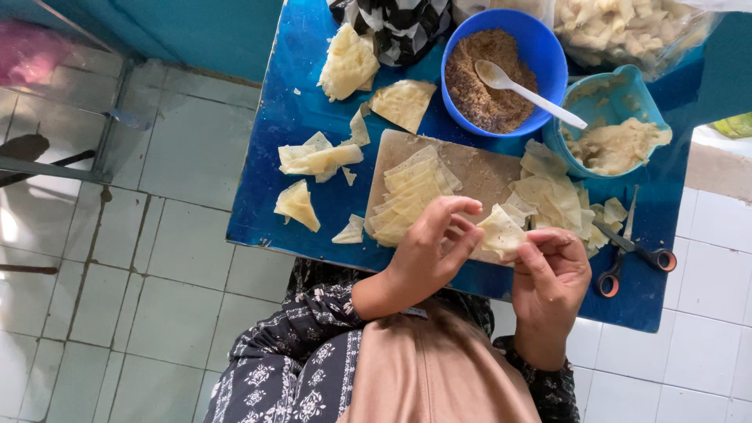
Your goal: The person sits at a blue table and folds thin translucent wrapper sheets by hand, pinching each piece closed. They occasionally use a spoon to scoop brown powder from a blue bowl and place it onto a wrapper before folding, setting finished pieces aside on the table.
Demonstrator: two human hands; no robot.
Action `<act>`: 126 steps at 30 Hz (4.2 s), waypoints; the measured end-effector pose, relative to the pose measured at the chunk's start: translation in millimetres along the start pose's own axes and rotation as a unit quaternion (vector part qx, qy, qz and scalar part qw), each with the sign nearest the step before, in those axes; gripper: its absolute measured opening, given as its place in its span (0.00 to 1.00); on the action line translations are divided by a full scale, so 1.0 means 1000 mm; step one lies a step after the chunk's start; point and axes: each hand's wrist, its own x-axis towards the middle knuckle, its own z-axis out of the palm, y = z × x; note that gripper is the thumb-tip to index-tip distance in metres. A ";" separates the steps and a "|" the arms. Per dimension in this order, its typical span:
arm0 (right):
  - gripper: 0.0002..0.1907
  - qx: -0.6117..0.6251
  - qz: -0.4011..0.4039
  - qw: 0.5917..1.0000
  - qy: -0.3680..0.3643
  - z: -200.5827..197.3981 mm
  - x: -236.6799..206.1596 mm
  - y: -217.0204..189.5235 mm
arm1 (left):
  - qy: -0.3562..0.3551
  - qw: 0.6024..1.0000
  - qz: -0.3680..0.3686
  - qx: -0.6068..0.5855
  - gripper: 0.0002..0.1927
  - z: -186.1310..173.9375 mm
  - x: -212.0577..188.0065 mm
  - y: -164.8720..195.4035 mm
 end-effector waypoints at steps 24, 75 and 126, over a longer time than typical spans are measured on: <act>0.06 -0.206 0.125 0.957 -0.161 0.017 -0.003 0.006 | -0.103 0.950 -0.175 -0.237 0.15 -0.025 -0.025 0.001; 0.07 -0.063 0.035 0.997 -0.040 0.030 -0.024 0.017 | -0.067 0.977 -0.139 -0.150 0.06 -0.034 -0.035 0.007; 0.05 -0.286 0.075 0.953 -0.073 0.036 -0.029 0.017 | 0.004 0.947 -0.125 -0.296 0.07 -0.033 -0.043 -0.038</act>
